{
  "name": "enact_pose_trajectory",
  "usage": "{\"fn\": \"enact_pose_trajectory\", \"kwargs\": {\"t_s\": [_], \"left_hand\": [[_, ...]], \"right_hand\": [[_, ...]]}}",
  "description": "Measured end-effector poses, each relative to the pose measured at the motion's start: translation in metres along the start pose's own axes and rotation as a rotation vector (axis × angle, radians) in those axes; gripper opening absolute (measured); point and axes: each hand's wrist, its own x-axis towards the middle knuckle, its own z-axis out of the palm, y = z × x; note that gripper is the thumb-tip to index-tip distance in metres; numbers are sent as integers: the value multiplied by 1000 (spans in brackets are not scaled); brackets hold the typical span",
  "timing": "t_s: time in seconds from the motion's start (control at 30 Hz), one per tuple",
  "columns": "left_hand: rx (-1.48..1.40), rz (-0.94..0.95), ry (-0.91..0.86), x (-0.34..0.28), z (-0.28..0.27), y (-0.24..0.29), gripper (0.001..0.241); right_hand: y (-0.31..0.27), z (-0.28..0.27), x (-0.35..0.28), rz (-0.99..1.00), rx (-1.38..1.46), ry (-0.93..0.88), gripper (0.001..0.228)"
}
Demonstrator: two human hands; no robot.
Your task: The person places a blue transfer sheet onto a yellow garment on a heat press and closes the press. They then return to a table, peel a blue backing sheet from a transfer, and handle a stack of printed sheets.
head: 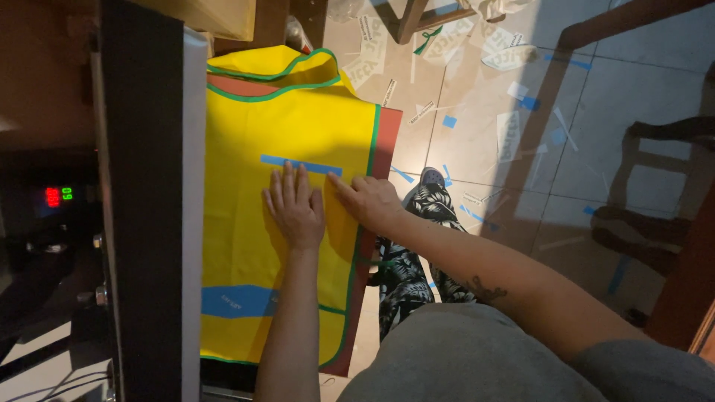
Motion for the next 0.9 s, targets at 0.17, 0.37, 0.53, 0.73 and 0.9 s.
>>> {"fn": "enact_pose_trajectory", "kwargs": {"t_s": [0.17,0.37,0.53,0.73,0.9], "left_hand": [[2,2,-16,1,0,0,49],[-14,-9,-30,2,-3,2,51],[-5,-12,-16,6,-8,5,53],[-15,-7,-22,7,-11,7,51],[-22,-9,-24,5,-7,4,53]], "right_hand": [[1,1,1,0,11,-17,46],[3,5,0,-1,2,2,43],[2,7,-2,1,-20,22,43],[2,5,-1,14,-6,2,44],[2,2,0,16,2,12,43]]}}
